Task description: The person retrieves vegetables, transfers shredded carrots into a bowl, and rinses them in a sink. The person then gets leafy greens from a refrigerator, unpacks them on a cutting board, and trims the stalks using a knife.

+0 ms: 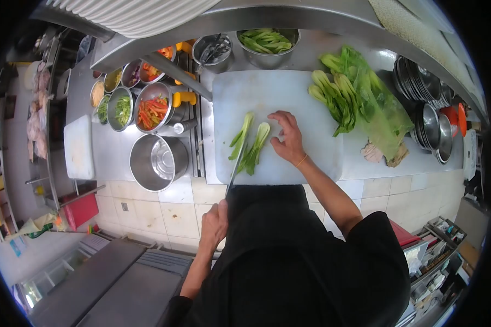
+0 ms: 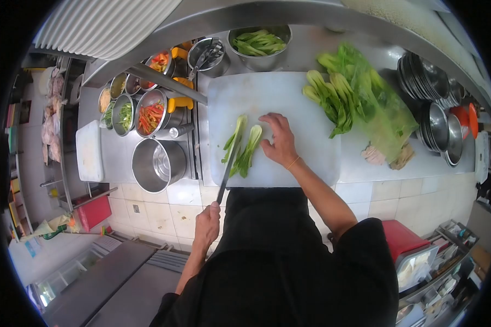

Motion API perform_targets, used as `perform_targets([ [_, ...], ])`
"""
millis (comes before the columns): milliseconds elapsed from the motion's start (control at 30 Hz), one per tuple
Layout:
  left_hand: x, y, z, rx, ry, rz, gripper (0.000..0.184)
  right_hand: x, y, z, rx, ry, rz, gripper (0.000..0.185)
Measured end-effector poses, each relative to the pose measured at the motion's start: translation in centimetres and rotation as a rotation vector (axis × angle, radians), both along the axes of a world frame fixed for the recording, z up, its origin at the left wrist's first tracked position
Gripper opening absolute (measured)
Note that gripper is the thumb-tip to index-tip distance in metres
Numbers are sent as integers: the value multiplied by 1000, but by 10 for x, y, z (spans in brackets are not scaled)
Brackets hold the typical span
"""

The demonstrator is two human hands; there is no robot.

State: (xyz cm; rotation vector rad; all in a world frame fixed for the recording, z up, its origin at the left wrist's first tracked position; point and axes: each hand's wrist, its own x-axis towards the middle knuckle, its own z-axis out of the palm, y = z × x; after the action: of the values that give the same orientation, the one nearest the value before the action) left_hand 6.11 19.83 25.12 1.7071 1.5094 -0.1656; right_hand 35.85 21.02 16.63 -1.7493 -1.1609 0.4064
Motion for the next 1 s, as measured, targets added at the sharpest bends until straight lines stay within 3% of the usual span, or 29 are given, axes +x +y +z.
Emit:
perform_targets([
  [33, -2, 2, 5, -53, -42, 43, 59, 2, 0, 8, 20, -147, 20, 48],
  [133, -10, 6, 12, -96, -112, 158, 60, 8, 23, 27, -35, -490, 397, 55],
  [233, -8, 7, 9, -98, -228, 308, 63, 11, 44, 10, -62, -580, 713, 52],
  [367, -15, 10, 7, -172, -232, 455, 59, 11, 49, -9, -164, -555, 771, 38],
  [467, -17, 5, 7, -179, -300, 531, 58, 24, 51, 5, -93, -267, 581, 33],
  [567, -18, 1, 10, -206, -257, 558, 59, 61, 84, 43, 170, -308, 300, 35],
  [633, -21, 0, 4, -215, -239, 528, 60, 95, 115, 74, 120, -388, 112, 41],
  [667, -16, 1, 7, -217, -231, 508, 61, 114, 128, 82, 220, -497, 51, 40],
  [733, -15, -2, 6, -233, -207, 437, 62, 157, 139, 93, -217, -603, 181, 39],
  [833, -25, 4, -4, -283, -187, 276, 63, 180, 107, 97, 70, -574, 109, 38],
  [900, -34, 3, -16, -351, -191, 152, 64, 174, 72, 83, -527, -616, 291, 35],
  [967, -28, 6, -19, -431, -107, 90, 66, 143, 39, 78, -933, -789, 270, 33],
  [1000, -26, 7, -26, -434, -96, 36, 66, 145, 28, 53, -814, -874, 201, 33],
])
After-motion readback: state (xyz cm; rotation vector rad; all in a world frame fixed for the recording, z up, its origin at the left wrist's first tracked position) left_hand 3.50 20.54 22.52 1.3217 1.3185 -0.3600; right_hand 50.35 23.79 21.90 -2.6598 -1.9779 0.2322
